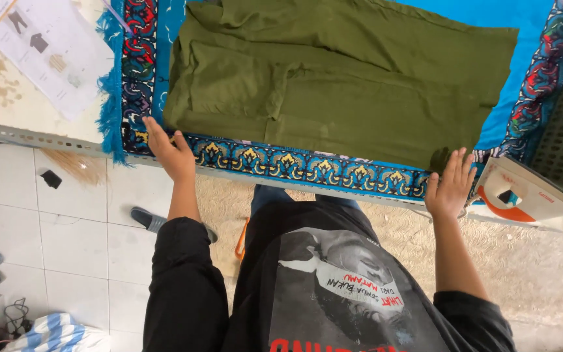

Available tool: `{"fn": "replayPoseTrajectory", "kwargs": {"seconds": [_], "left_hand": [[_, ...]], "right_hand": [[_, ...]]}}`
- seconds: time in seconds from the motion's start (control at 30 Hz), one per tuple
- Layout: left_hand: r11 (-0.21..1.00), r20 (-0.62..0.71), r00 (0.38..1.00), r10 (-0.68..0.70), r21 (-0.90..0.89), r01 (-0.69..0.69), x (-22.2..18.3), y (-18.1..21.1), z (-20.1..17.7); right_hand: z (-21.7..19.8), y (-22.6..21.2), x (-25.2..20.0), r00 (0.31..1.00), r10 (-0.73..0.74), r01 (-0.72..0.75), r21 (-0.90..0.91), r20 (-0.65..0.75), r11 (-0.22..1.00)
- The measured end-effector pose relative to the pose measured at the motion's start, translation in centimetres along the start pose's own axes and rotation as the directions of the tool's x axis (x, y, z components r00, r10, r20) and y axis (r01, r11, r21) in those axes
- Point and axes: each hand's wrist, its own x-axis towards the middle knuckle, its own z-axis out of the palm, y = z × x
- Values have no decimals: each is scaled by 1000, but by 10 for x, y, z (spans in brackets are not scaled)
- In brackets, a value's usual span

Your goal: A person is ironing and folding a green garment on a patterned mat on the floor.

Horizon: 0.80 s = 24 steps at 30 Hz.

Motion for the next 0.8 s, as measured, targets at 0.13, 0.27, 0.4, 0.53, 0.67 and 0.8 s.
{"fn": "replayPoseTrajectory", "kwargs": {"seconds": [0.13,0.27,0.4,0.53,0.67,0.8], "left_hand": [[986,-40,989,-141,-94,137,5,-23,-6],[994,-40,998,-41,-104,36,16,-20,-6],[921,167,933,-320,-175,347,25,-21,-2],[897,151,914,-377,-188,401,39,-33,3],[655,374,730,-572,-328,681,51,12,-33],[370,374,488,-789,-347,862,63,54,-53]], "right_hand": [[-13,-22,-45,949,14,-15,-3,-316,1000],[-30,-31,-71,721,427,-412,158,-546,897],[-38,0,-91,358,775,-710,387,-521,588],[-42,8,-94,409,712,-652,362,-571,666],[-41,-1,-81,399,820,-629,529,-410,570],[-29,11,-81,422,785,-566,545,-453,619]]}}
